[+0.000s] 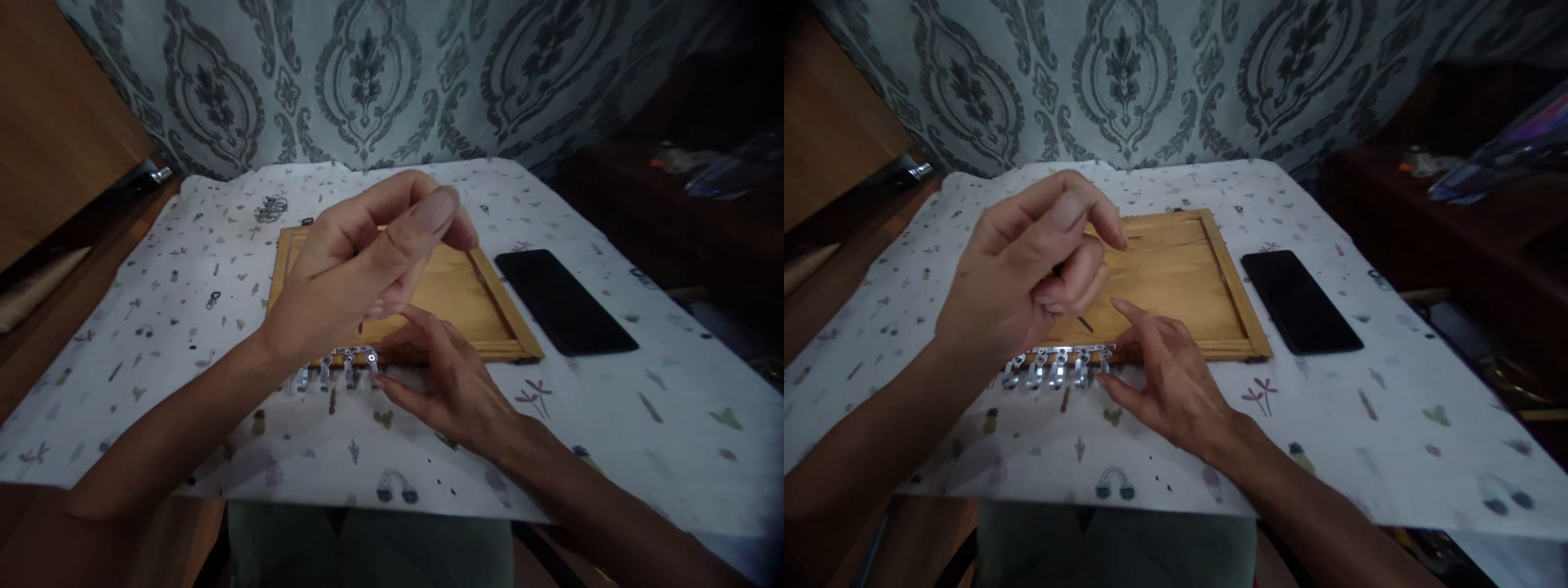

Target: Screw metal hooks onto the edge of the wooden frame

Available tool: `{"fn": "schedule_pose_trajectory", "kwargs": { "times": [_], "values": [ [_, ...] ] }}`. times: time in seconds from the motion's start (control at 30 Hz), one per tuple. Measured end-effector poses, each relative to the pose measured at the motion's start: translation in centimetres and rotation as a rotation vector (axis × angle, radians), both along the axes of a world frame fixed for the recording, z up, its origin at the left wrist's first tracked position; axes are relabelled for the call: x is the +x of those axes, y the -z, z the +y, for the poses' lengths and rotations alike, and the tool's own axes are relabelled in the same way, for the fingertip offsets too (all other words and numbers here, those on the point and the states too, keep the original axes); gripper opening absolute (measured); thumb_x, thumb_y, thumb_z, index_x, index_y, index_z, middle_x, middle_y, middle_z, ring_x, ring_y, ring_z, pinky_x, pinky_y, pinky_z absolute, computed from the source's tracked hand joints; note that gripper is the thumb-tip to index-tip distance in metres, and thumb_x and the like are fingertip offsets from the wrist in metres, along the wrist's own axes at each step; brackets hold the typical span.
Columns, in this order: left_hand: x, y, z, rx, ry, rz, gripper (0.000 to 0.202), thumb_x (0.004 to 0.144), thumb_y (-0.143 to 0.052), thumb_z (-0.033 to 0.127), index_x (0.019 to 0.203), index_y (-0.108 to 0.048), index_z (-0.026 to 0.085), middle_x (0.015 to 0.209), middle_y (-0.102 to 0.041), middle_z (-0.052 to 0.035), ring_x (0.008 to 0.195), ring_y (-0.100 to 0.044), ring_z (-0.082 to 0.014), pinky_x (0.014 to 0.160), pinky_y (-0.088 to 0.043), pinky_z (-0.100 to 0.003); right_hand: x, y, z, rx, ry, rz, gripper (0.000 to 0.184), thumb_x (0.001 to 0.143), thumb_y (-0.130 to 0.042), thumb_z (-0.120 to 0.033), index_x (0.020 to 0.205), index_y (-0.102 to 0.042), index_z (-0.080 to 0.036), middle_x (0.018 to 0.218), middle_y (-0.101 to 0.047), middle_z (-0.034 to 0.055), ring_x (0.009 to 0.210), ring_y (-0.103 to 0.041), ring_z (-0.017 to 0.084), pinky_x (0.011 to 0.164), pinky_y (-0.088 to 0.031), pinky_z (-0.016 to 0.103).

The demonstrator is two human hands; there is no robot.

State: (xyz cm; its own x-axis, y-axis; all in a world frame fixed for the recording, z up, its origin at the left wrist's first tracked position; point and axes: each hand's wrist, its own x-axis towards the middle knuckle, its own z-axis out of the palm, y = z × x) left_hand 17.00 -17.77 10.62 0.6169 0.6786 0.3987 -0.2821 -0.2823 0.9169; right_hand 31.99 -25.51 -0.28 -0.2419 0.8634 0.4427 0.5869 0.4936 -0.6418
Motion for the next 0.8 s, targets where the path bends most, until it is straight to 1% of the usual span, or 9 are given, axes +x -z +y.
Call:
{"fn": "schedule_pose_trajectory", "kwargs": {
  "times": [0.2, 0.37, 0.47, 0.6, 0.7, 0.8],
  "values": [
    [-0.10, 0.05, 0.15, 0.013, 0.004, 0.028, 0.027, 0.098, -0.047, 0.027, 0.078, -0.064, 0.019, 0.045, -0.028, 0.0064, 0.037, -0.035, -0.0050, 0.043, -0.033, -0.018, 0.06, -0.06, -0.01, 0.024, -0.008, -0.051, 0.070, 0.090, -0.066, -0.031, 0.148, -0.027, -0.023, 0.099, -0.070, 0.0070, 0.095, -0.070, 0.027, 0.081, -0.060, 0.048],
    [-0.09, 0.06, 0.09, 0.023, 0.008, 0.024, 0.028, 0.098, -0.046, 0.027, 0.077, -0.063, 0.019, 0.045, -0.029, 0.0062, 0.037, -0.035, -0.0049, 0.042, -0.032, -0.018, 0.07, -0.08, 0.06, 0.049, -0.011, -0.074, 0.069, 0.091, -0.065, -0.033, 0.147, -0.028, -0.023, 0.098, -0.070, 0.0068, 0.097, -0.069, 0.028, 0.083, -0.059, 0.049],
    [-0.06, 0.05, 0.02, 0.003, 0.018, 0.021, 0.028, 0.099, -0.046, 0.026, 0.077, -0.063, 0.019, 0.044, -0.029, 0.0064, 0.037, -0.035, -0.0052, 0.043, -0.032, -0.019, 0.01, -0.22, 0.08, 0.062, -0.004, -0.091, 0.066, 0.091, -0.065, -0.032, 0.147, -0.030, -0.023, 0.097, -0.070, 0.0064, 0.096, -0.068, 0.028, 0.085, -0.057, 0.051],
    [-0.01, 0.00, -0.03, -0.020, 0.033, 0.009, 0.027, 0.098, -0.048, 0.028, 0.078, -0.063, 0.019, 0.044, -0.030, 0.0068, 0.039, -0.032, -0.0049, 0.044, -0.032, -0.019, -0.07, -0.32, 0.08, 0.063, 0.006, -0.103, 0.064, 0.090, -0.066, -0.031, 0.145, -0.034, -0.023, 0.096, -0.071, 0.0064, 0.095, -0.068, 0.028, 0.086, -0.057, 0.052],
    [0.00, -0.02, -0.03, -0.027, 0.045, 0.001, 0.027, 0.098, -0.045, 0.025, 0.078, -0.062, 0.018, 0.044, -0.030, 0.0077, 0.038, -0.027, -0.0041, 0.045, -0.033, -0.019, -0.07, -0.39, 0.05, 0.067, 0.008, -0.098, 0.062, 0.090, -0.065, -0.032, 0.144, -0.034, -0.023, 0.096, -0.071, 0.0067, 0.094, -0.068, 0.028, 0.085, -0.057, 0.052],
    [-0.05, 0.05, 0.01, -0.022, 0.068, -0.020, 0.027, 0.099, -0.045, 0.025, 0.080, -0.062, 0.018, 0.044, -0.030, 0.0085, 0.038, -0.023, -0.0042, 0.046, -0.033, -0.020, -0.02, -0.59, -0.01, 0.091, 0.008, -0.101, 0.060, 0.091, -0.064, -0.032, 0.143, -0.035, -0.024, 0.095, -0.071, 0.0061, 0.093, -0.067, 0.028, 0.086, -0.056, 0.053]
  ]
}}
